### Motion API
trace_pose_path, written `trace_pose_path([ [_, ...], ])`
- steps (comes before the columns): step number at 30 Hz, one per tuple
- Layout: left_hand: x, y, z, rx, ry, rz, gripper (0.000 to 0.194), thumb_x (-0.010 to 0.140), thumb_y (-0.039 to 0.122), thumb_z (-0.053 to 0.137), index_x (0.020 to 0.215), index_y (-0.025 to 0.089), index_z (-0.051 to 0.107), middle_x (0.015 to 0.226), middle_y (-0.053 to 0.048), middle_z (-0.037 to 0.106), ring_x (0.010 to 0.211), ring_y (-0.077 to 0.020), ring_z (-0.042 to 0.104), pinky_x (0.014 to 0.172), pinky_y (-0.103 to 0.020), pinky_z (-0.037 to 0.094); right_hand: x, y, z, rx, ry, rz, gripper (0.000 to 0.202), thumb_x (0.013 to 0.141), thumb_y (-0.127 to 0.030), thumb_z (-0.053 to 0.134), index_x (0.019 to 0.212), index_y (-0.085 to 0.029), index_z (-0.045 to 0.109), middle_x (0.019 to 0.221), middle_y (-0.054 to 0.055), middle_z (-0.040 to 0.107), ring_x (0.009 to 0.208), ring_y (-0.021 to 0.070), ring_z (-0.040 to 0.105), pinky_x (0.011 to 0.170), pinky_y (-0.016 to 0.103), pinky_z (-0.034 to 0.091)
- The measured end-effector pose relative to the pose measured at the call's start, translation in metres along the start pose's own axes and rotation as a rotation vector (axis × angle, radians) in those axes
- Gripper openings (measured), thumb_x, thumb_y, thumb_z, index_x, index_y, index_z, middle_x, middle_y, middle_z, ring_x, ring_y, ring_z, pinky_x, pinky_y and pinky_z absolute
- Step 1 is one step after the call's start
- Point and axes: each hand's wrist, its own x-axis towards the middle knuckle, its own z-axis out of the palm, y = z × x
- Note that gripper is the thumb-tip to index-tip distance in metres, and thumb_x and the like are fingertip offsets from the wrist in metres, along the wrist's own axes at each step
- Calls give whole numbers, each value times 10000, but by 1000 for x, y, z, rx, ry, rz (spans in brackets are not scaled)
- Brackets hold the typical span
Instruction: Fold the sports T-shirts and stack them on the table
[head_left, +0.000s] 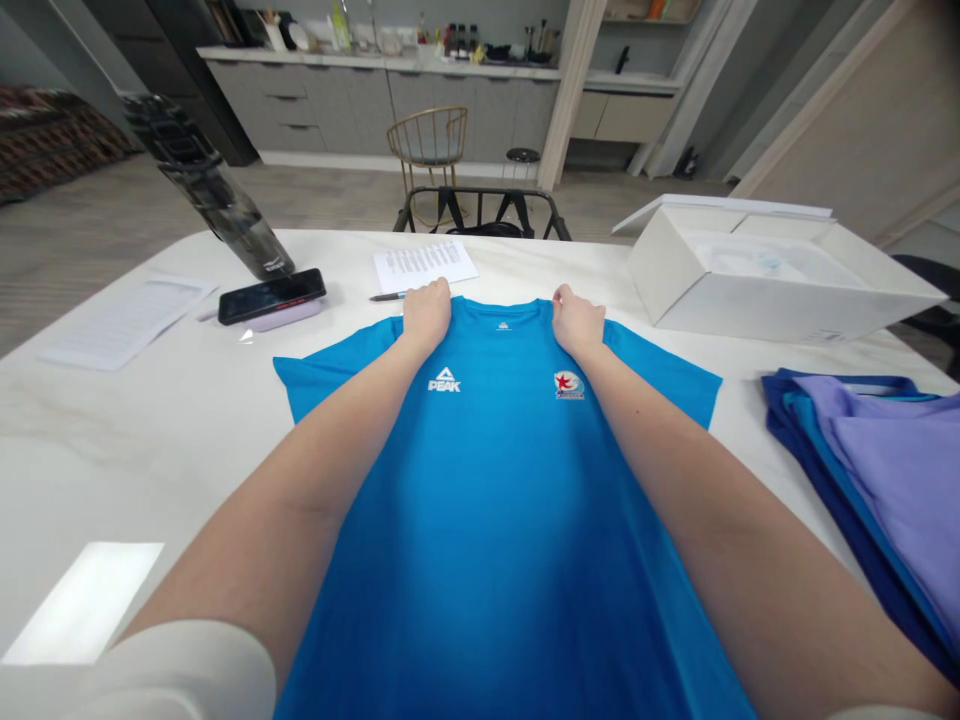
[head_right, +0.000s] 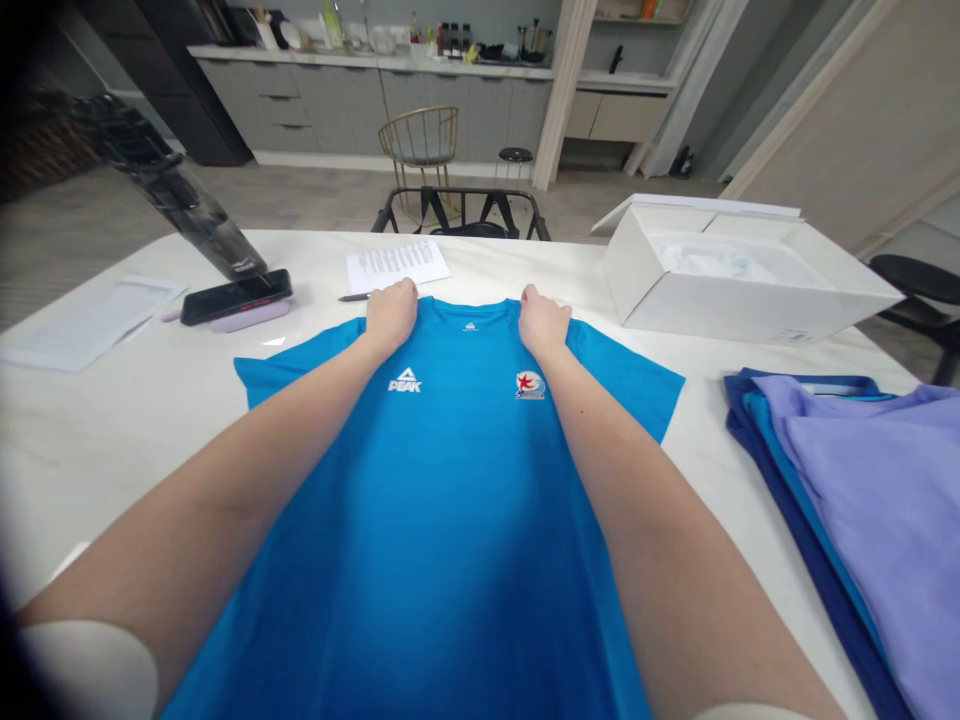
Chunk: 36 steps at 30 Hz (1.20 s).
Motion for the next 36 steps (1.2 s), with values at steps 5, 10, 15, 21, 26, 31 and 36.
trace_pose_path([
  [5, -44, 11, -12, -109, -36, 171, 373, 1027, 279, 382, 1297, 161, 612, 1364, -174, 603, 1298, -312, 541, 1095, -441, 397, -46, -10, -11, 62, 35, -114, 484, 1062, -430, 327, 1450, -193, 494, 1409, 201, 590, 1266, 356, 529, 1021, 523, 386],
  [10, -102, 3, -23, -149, -135, 254, 540, 1039, 403, 369, 1534, 211, 465, 1656, -128, 349, 1531, -309, 305, 1248, -513, 226, -101, -5, -16, 82, -129, -173, 620, 1065, -567, 231, 1590, -270, 375, 1667, 112, 332, 1505, 335, 306, 1176, 659, 235],
  [15, -148, -19, -38, -94, -227, -43, 666, 1007, 612, 308, 1602, 317, 362, 1715, -80, 213, 1586, -346, 152, 1242, -661, 83, -135, 26, -25, 9, -232, -60, 689, 1039, -651, 185, 1628, -318, 313, 1719, 56, 193, 1569, 328, 174, 1212, 690, 126],
  [21, -176, -47, -61, -70, -223, -190, 783, 965, 715, 267, 1636, 313, 270, 1726, -91, 135, 1585, -377, 131, 1197, -742, 113, -154, 61, -46, 77, -185, 99, 750, 999, -723, 155, 1640, -349, 272, 1729, 36, 145, 1575, 366, 131, 1185, 742, 128],
  [26, -179, -99, -68, 4, -249, -315, 838, 956, 751, 194, 1630, 266, 303, 1715, -115, 180, 1581, -377, 151, 1215, -715, 104, -155, 105, -55, 93, -285, 292, 822, 974, -749, 89, 1647, -314, 274, 1725, 62, 174, 1563, 416, 139, 1198, 727, 87],
  [31, -177, -109, -72, 76, -256, -304, 819, 978, 712, 199, 1626, 226, 319, 1707, -132, 200, 1572, -387, 182, 1237, -677, 78, -156, 131, -56, 21, -280, 278, 827, 968, -763, 134, 1645, -311, 279, 1732, 95, 122, 1565, 435, 97, 1180, 746, 62],
  [36, -189, -31, -77, 58, -117, -12, 684, 1050, 534, 183, 1619, 184, 328, 1710, -112, 210, 1583, -314, 184, 1268, -605, 112, -179, 67, -58, -77, -84, 0, 748, 1048, -604, 127, 1617, -172, 348, 1703, 159, 212, 1567, 355, 160, 1217, 670, 77],
])
